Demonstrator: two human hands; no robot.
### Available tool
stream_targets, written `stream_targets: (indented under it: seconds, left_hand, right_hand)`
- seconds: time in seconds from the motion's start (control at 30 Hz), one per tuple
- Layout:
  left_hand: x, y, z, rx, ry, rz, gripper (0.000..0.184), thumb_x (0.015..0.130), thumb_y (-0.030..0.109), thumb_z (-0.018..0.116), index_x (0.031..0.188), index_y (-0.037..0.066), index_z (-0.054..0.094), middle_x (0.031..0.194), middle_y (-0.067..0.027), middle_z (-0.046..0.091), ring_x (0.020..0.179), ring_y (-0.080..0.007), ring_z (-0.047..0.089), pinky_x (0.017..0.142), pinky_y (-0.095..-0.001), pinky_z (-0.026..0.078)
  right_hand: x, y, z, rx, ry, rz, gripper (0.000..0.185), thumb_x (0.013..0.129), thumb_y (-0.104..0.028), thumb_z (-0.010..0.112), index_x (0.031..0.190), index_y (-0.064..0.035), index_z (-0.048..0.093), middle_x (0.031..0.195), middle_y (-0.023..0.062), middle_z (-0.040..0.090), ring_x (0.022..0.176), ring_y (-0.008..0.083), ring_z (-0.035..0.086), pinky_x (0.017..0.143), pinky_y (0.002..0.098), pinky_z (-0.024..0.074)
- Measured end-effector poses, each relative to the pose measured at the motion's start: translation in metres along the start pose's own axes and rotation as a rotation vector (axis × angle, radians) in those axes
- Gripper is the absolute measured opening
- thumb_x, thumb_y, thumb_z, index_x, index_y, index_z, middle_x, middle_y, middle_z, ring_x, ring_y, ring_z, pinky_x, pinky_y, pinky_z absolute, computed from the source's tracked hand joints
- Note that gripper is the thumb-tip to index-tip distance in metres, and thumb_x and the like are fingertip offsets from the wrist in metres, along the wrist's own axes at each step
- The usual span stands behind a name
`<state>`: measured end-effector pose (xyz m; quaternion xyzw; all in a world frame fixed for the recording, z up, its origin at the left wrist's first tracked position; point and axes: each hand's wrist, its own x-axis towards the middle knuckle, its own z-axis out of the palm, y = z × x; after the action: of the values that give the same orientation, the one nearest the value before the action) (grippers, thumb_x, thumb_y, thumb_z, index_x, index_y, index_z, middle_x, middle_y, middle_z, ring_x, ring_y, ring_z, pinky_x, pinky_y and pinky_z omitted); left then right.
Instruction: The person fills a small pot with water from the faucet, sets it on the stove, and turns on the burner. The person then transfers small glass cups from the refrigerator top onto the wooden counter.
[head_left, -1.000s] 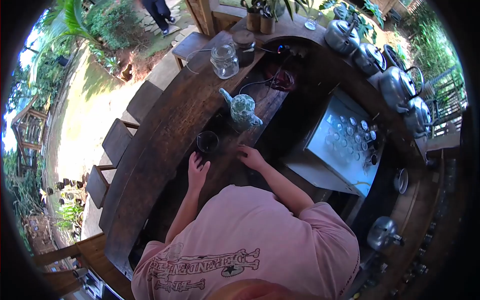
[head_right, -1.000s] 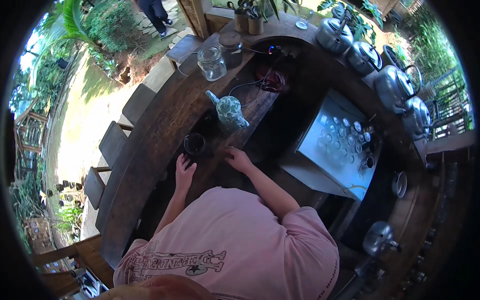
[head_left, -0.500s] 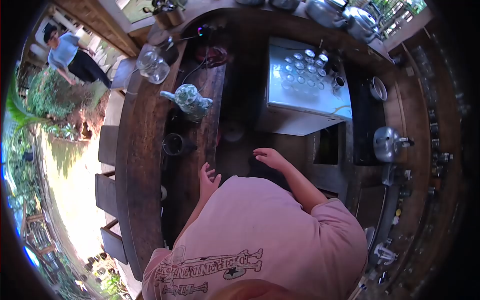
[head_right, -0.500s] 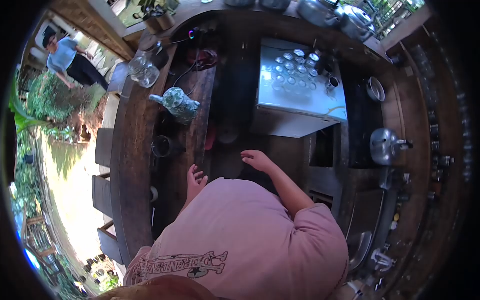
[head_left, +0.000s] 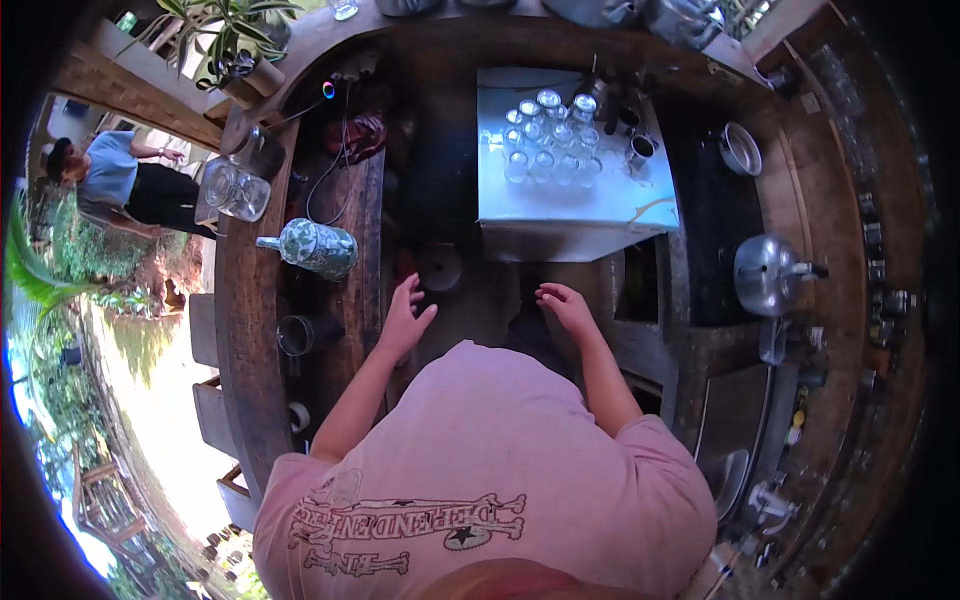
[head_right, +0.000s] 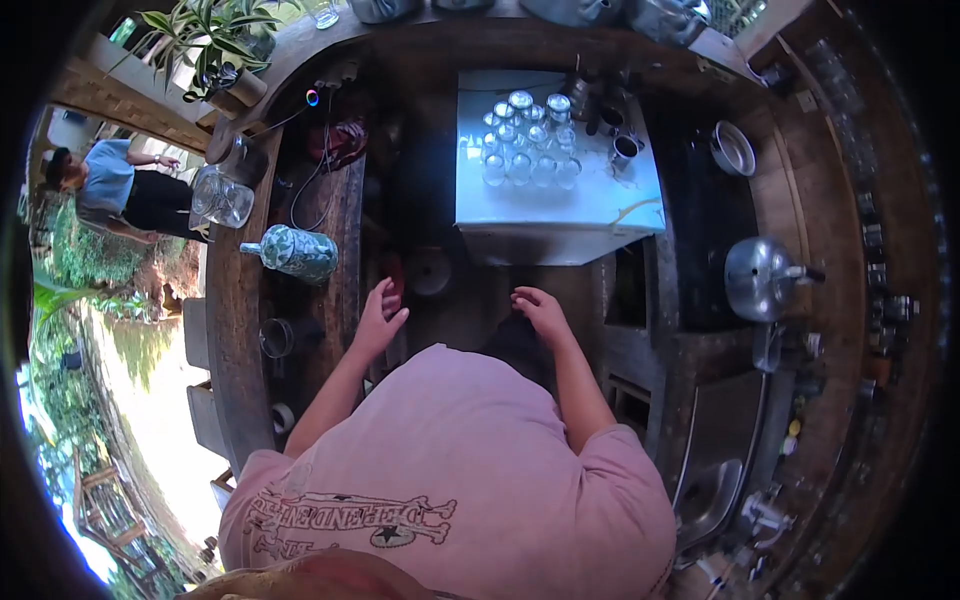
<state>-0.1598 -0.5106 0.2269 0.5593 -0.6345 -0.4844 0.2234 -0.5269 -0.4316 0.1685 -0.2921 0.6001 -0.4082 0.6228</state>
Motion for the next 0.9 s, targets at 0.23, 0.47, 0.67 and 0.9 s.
stream_targets:
  seconds: [0.23,0.47,0.67,0.9]
  left_hand:
    - [0.155,0.134,0.030,-0.006,0.120,0.243,0.066,0.089,0.020,0.072,0.146,0.006,0.042,0.137,-0.0163,0.054,0.122,-0.0268,0.059,0.102,-0.0388,0.047]
    - [0.259,0.227,0.073,0.149,0.204,0.412,0.076,0.084,0.026,0.079,0.146,0.004,0.041,0.143,-0.0162,0.048,0.126,-0.0283,0.056,0.104,-0.0412,0.047]
    - [0.293,0.252,0.089,0.232,0.222,0.473,0.095,0.074,0.040,0.085,0.148,0.004,0.038,0.143,-0.0199,0.047,0.132,-0.0349,0.050,0.112,-0.0411,0.040]
    - [0.319,0.254,0.102,0.379,0.180,0.446,0.099,0.071,0.037,0.088,0.149,0.003,0.038,0.147,-0.0204,0.048,0.136,-0.0336,0.049,0.113,-0.0395,0.040]
  right_hand:
    - [0.072,-0.071,-0.104,-0.017,0.039,-0.137,0.029,0.098,-0.009,0.061,0.125,0.0015,0.063,0.114,0.0089,0.071,0.098,0.0154,0.068,0.083,0.0274,0.0517]
    - [0.133,-0.174,-0.159,-0.012,0.135,-0.347,0.025,0.099,-0.006,0.057,0.122,0.0014,0.063,0.106,0.0087,0.071,0.088,0.0146,0.066,0.080,0.0273,0.0501]
    - [0.172,-0.222,-0.161,-0.257,0.243,-0.569,0.052,0.091,-0.006,0.069,0.140,-0.0052,0.051,0.135,0.0121,0.057,0.105,0.0167,0.062,0.082,0.0292,0.0518]
    - [0.198,-0.242,-0.129,-0.434,0.195,-0.559,0.099,0.073,-0.018,0.088,0.153,-0.0065,0.032,0.149,0.0183,0.042,0.136,0.0341,0.045,0.110,0.0449,0.0410]
